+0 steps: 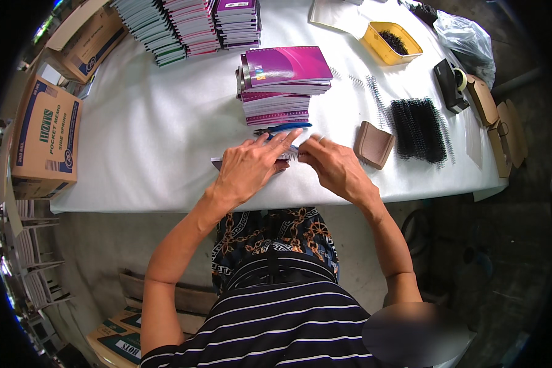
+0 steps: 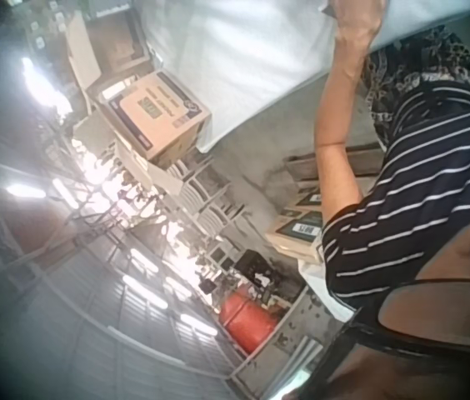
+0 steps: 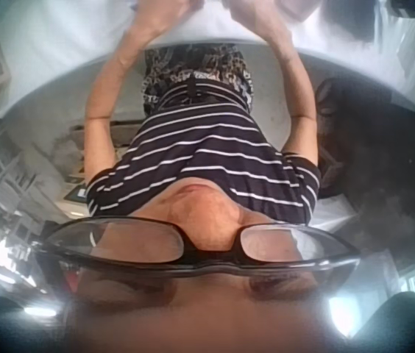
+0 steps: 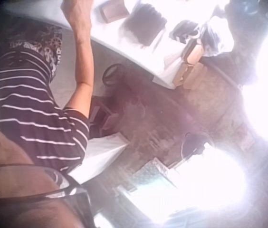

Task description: The person assembles spiral-bound notebooks by inserting metal spiral coils into pre-punched holes in the covers and pages. They use pliers to secure the coils and stack the finished notebooks on the table.

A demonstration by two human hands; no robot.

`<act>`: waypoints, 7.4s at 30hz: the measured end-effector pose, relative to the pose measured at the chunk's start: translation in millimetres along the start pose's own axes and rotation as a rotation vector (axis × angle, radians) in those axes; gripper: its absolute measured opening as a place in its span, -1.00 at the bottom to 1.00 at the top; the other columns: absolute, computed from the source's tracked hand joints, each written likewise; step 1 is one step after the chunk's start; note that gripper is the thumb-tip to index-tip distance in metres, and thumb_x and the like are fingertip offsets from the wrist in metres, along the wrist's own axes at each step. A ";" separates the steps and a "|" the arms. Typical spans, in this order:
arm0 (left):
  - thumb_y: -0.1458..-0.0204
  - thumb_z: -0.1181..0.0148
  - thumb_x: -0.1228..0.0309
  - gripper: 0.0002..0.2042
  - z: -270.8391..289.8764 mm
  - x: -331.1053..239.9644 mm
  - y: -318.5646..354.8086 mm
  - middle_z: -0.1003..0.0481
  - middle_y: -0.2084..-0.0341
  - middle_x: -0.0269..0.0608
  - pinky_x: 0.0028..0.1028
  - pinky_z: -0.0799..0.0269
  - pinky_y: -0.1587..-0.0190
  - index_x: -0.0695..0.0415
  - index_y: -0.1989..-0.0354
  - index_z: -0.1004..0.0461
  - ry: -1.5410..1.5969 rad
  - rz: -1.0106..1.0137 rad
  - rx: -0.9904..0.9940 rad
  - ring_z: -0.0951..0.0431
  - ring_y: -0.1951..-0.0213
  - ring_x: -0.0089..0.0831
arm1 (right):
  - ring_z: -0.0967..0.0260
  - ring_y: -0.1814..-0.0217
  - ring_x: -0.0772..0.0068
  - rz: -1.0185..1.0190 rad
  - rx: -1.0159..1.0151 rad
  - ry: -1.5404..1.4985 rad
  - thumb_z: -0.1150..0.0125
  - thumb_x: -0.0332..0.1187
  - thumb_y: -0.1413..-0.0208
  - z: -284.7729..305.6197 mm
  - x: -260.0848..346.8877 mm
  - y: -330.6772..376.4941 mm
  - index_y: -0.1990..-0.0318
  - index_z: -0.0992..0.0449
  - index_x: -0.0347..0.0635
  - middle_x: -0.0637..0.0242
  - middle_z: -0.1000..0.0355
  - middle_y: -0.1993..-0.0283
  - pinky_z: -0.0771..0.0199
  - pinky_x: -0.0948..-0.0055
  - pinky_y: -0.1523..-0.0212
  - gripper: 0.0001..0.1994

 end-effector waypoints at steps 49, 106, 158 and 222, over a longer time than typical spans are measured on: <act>0.01 -0.19 -0.07 -0.05 20.1 17.9 12.9 -0.58 0.17 -0.08 -0.16 -0.53 0.40 -0.06 -0.45 0.26 0.019 0.024 0.191 -0.60 0.35 -0.01 | -0.43 -0.06 0.18 -0.060 0.572 -0.500 -0.19 0.06 -0.01 19.5 -31.7 -40.7 -0.09 -0.53 -0.19 0.08 -0.49 -0.05 -0.39 0.28 -0.09 -0.41; 0.02 -0.32 0.51 -0.23 -50.4 35.0 31.6 -0.34 -0.23 -0.15 -0.44 -0.29 -0.22 0.07 -0.39 -0.07 1.248 0.292 -0.283 -0.32 -0.21 -0.49 | -0.46 0.09 0.22 0.104 0.488 -0.677 -0.12 0.05 0.01 16.9 -35.3 -46.6 -0.02 -0.57 -0.23 0.12 -0.52 0.07 -0.38 0.27 -0.04 -0.42; 0.02 -0.08 -0.13 -0.20 -35.6 50.4 88.3 -0.13 -0.37 -0.26 0.23 0.03 -0.28 -0.12 -0.41 -0.05 -0.031 0.317 -0.350 0.04 -0.40 0.06 | -0.22 -0.04 0.08 -0.161 -0.144 0.327 -0.20 -0.34 -0.07 -77.5 -9.8 0.7 -0.10 -0.37 -0.16 0.05 -0.27 0.02 -0.20 0.08 0.01 -0.59; -0.08 -0.17 -0.05 -0.21 10.6 61.5 32.9 -0.25 -0.26 -0.13 -0.18 -0.15 -0.32 0.08 -0.40 -0.04 1.725 0.481 -0.143 -0.24 -0.28 -0.23 | -0.40 0.18 0.29 0.550 -0.663 0.493 -0.27 -0.61 0.18 -6.3 -9.1 -67.4 0.07 -0.55 -0.32 0.23 -0.44 0.14 -0.42 0.28 0.18 -0.61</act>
Point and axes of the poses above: each hand's wrist, its own y-axis away from the middle knuckle, its own z-axis out of the back of the hand, x = y × z, the point moved 2 cm from there along -y, towards the middle knuckle
